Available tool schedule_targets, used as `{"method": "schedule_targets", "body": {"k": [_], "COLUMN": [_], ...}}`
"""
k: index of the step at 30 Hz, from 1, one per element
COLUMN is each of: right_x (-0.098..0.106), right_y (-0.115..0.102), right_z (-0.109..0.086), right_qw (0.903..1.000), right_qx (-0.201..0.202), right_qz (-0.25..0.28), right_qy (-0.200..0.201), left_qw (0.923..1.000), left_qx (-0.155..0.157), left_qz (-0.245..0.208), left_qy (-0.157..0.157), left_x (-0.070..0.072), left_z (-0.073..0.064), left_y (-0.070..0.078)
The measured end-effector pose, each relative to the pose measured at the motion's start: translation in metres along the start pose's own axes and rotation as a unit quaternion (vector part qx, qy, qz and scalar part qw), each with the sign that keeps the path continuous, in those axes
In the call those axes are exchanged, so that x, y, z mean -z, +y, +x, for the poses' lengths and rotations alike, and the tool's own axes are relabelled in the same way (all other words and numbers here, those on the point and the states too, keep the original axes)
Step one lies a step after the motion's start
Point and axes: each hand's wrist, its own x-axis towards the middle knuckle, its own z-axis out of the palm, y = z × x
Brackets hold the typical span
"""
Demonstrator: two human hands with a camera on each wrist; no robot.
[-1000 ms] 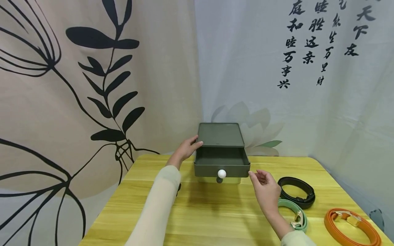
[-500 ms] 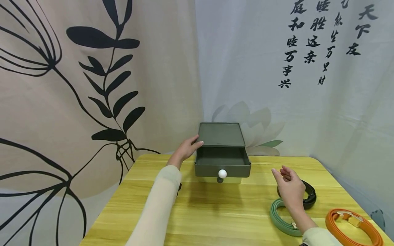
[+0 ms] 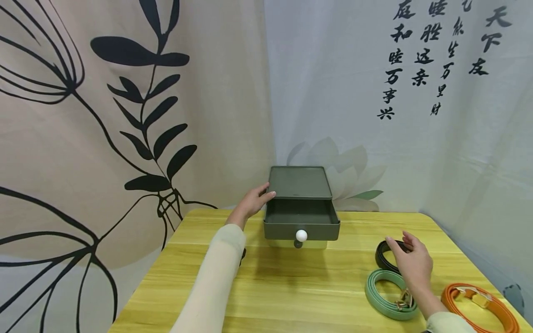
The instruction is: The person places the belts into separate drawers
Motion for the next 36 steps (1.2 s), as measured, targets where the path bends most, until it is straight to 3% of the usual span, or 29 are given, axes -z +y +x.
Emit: {"method": "schedule_targets", "body": {"k": [5, 14, 24, 36], "right_x": [0.006, 0.011, 0.016, 0.02], "right_y": [0.011, 0.026, 0.037, 0.052], "right_z": [0.002, 0.005, 0.006, 0.007], "right_qw": [0.9999, 0.9968, 0.9959, 0.9916], "right_qx": [-0.012, -0.052, -0.065, -0.084], "right_qz": [-0.009, -0.042, -0.056, -0.086], "right_qy": [-0.004, -0.044, -0.028, -0.049], "left_qw": [1.0, 1.0, 1.0, 0.9999], "left_qx": [0.001, 0.0, -0.002, -0.003], "left_qz": [0.003, 0.007, -0.009, -0.011], "left_qy": [0.001, 0.002, 0.0, 0.002], "left_x": [0.0, -0.001, -0.002, -0.002], "left_z": [0.0, 0.0, 0.001, 0.0], "left_y": [0.0, 0.0, 0.001, 0.0]}}
